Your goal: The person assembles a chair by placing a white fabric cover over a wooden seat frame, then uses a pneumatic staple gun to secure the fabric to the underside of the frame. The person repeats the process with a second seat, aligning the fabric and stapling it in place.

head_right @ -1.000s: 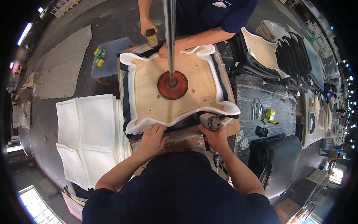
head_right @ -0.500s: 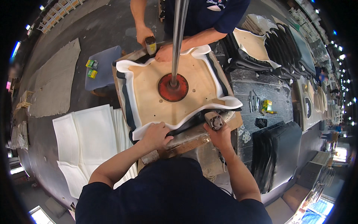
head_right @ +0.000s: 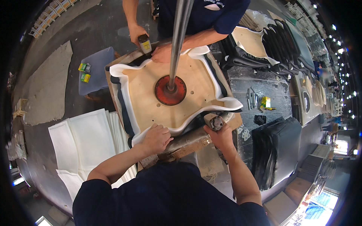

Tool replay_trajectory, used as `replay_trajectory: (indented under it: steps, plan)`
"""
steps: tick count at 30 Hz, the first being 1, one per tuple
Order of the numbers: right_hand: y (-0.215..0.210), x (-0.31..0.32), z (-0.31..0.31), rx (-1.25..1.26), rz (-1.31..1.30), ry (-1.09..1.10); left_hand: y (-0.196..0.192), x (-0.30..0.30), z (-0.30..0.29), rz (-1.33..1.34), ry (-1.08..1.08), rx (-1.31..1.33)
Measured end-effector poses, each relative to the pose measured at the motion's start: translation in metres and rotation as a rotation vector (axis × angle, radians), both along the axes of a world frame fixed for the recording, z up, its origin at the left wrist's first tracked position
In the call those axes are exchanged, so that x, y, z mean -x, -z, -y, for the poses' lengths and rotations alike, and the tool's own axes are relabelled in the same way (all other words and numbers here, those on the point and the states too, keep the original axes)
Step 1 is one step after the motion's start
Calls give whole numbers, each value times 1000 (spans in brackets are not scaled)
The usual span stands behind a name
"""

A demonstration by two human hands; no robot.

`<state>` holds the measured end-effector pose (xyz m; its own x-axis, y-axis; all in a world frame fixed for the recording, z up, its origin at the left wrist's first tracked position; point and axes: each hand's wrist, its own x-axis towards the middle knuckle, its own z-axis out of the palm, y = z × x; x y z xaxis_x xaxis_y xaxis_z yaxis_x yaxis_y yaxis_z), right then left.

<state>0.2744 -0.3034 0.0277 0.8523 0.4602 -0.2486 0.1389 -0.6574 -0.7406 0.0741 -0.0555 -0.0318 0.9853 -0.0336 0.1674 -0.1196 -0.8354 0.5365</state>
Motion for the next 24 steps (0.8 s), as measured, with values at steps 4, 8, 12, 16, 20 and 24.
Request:
replay_trajectory:
  steps: [4,8,12,16,20,24]
  plan:
    - [0,1,2,65,-57,21,7,-2,-5,5,-159,101]
    - [-7,4,-3,88,-83,24,23,-5,1,56,-362,145]
    - [-10,9,-2,82,-100,34,27,-5,10,72,-459,171]
    - [-29,26,-18,-29,-354,55,28,-9,10,67,-516,157]
    - [-32,66,-56,-64,-540,27,28,-10,11,31,-539,205]
    - [-25,80,-75,50,-512,-27,27,-11,12,13,-551,247]
